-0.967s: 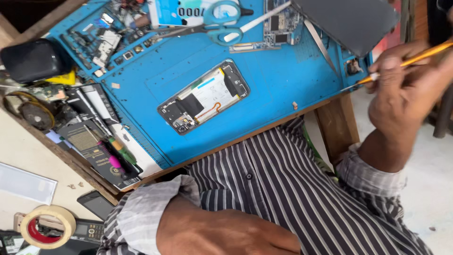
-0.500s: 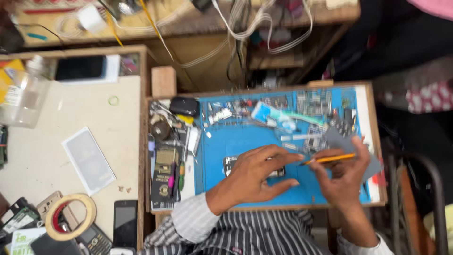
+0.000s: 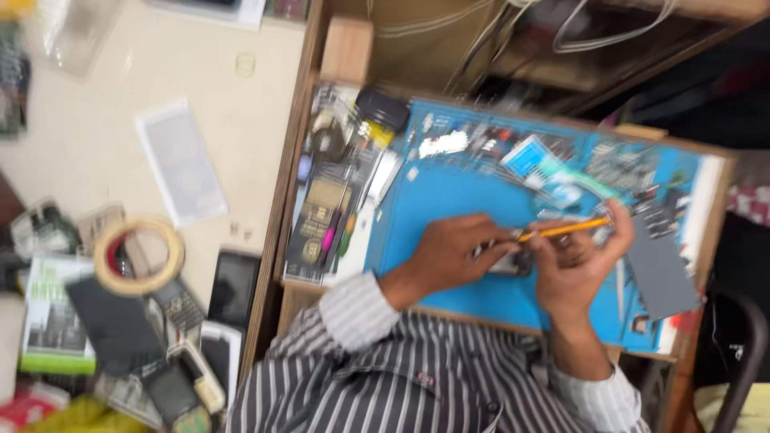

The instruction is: The person uses a screwdriver to adjust internal components of a disassembled smartphone, then applies a screen protector and cleans the device with a cloth. The person handles the phone, screwdriver, screen protector, and cleaning cloth throughout the task.

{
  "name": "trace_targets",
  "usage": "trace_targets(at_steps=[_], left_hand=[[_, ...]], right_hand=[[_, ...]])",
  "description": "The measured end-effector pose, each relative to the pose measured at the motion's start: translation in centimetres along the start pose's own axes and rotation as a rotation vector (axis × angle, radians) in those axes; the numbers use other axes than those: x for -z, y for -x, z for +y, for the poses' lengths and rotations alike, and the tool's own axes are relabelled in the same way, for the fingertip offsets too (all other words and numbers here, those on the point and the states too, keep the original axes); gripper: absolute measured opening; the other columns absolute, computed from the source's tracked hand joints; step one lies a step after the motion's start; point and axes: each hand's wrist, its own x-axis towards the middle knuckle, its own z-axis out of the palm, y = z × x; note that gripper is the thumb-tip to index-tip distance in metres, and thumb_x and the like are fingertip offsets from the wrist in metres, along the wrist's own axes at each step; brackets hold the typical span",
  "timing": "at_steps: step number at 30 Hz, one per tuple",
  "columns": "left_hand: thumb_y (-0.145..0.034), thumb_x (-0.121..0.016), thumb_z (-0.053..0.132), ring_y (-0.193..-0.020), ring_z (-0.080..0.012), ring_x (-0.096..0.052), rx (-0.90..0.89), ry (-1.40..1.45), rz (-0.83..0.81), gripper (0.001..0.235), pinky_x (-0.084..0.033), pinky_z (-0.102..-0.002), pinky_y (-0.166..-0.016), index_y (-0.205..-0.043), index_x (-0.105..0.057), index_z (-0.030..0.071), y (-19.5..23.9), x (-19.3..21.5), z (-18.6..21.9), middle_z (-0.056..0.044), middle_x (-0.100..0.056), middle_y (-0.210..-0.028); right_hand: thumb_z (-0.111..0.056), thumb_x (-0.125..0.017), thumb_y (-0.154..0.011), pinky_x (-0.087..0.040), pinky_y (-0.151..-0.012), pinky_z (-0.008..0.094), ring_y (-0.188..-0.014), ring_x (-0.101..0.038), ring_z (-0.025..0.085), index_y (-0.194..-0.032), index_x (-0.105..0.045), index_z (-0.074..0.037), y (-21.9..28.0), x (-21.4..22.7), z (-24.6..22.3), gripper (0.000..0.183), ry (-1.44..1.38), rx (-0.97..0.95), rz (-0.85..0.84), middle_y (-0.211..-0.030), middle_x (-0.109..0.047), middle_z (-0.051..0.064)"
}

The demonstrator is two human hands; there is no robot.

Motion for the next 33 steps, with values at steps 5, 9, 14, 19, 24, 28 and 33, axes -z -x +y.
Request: trace_targets(at_steps=[5, 9, 14, 19, 24, 28, 33], left_hand=[[-0.097, -0.074, 0.032, -0.082, -0.015, -0.075, 0.091, 0.136, 0.123, 0.023, -0.057, -0.028, -0.064, -0.115, -0.074, 0.018, 1.9, 0.5, -0.1, 0.0, -0.075, -0.101], [-0.096, -0.076, 0.03, -0.075, -0.0151, -0.074, 0.077, 0.048, 0.181, 0.018, -0.056, -0.027, -0.062, -0.109, -0.076, 0.018, 2.0, 1.2, -0.2, 0.001, -0.077, -0.097], [-0.096, -0.078, 0.028, -0.079, -0.0135, -0.075, 0.078, 0.175, 0.191, 0.021, -0.058, -0.024, -0.066, -0.111, -0.074, 0.015, 2.8, 1.4, -0.8, 0.0, -0.076, -0.1], [-0.093, -0.078, 0.031, -0.081, -0.0122, -0.076, 0.079, 0.3, 0.184, 0.028, -0.061, -0.025, -0.071, -0.114, -0.071, 0.013, 3.2, 0.9, -1.3, -0.001, -0.076, -0.105], [-0.098, -0.075, 0.024, -0.077, -0.0097, -0.078, 0.174, 0.495, 0.124, 0.021, -0.065, -0.025, -0.072, -0.114, -0.073, 0.011, 3.4, 0.7, -1.7, -0.001, -0.077, -0.102], [-0.098, -0.077, 0.019, -0.083, -0.0108, -0.077, 0.161, 0.509, 0.147, 0.022, -0.065, -0.026, -0.075, -0.117, -0.072, 0.01, 2.9, 1.5, -1.7, -0.003, -0.076, -0.104], [-0.099, -0.079, 0.016, -0.097, -0.0134, -0.077, 0.17, 0.417, 0.152, 0.026, -0.066, -0.026, -0.082, -0.122, -0.07, 0.009, 4.4, 3.2, -2.7, -0.006, -0.073, -0.112]], right_hand=[[0.001, -0.073, -0.115, -0.059, -0.083, 0.023, -0.097, -0.074, 0.02, -0.158, -0.015, -0.015, 1.1, -1.0, 0.2, 0.074, 0.002, 0.046, -0.113, -0.112, -0.073, 0.02], [-0.002, -0.066, -0.117, -0.057, -0.081, 0.021, -0.09, -0.071, 0.019, -0.157, -0.021, -0.011, 0.7, -2.3, 0.6, 0.061, 0.062, 0.013, -0.121, -0.11, -0.075, 0.021], [-0.004, -0.062, -0.118, -0.054, -0.075, 0.019, -0.082, -0.068, 0.016, -0.16, -0.022, -0.011, 1.1, -1.6, 0.4, 0.058, 0.108, 0.011, -0.161, -0.109, -0.076, 0.022], [-0.005, -0.063, -0.118, -0.057, -0.075, 0.02, -0.088, -0.074, 0.019, -0.159, -0.02, -0.011, 1.3, -1.2, 0.6, 0.06, 0.155, 0.0, -0.188, -0.109, -0.076, 0.023], [-0.005, -0.065, -0.119, -0.057, -0.075, 0.021, -0.087, -0.072, 0.02, -0.158, -0.021, -0.01, 1.6, -1.7, 0.2, 0.059, 0.145, 0.009, -0.178, -0.112, -0.077, 0.024], [-0.005, -0.063, -0.119, -0.055, -0.074, 0.021, -0.09, -0.072, 0.02, -0.159, -0.021, -0.012, 0.7, -1.7, 0.4, 0.059, 0.205, 0.088, -0.215, -0.11, -0.074, 0.022], [-0.007, -0.065, -0.122, -0.053, -0.08, 0.023, -0.094, -0.072, 0.022, -0.159, -0.014, -0.016, 1.1, 1.9, 0.2, 0.063, 0.378, 0.233, -0.175, -0.111, -0.078, 0.019]])
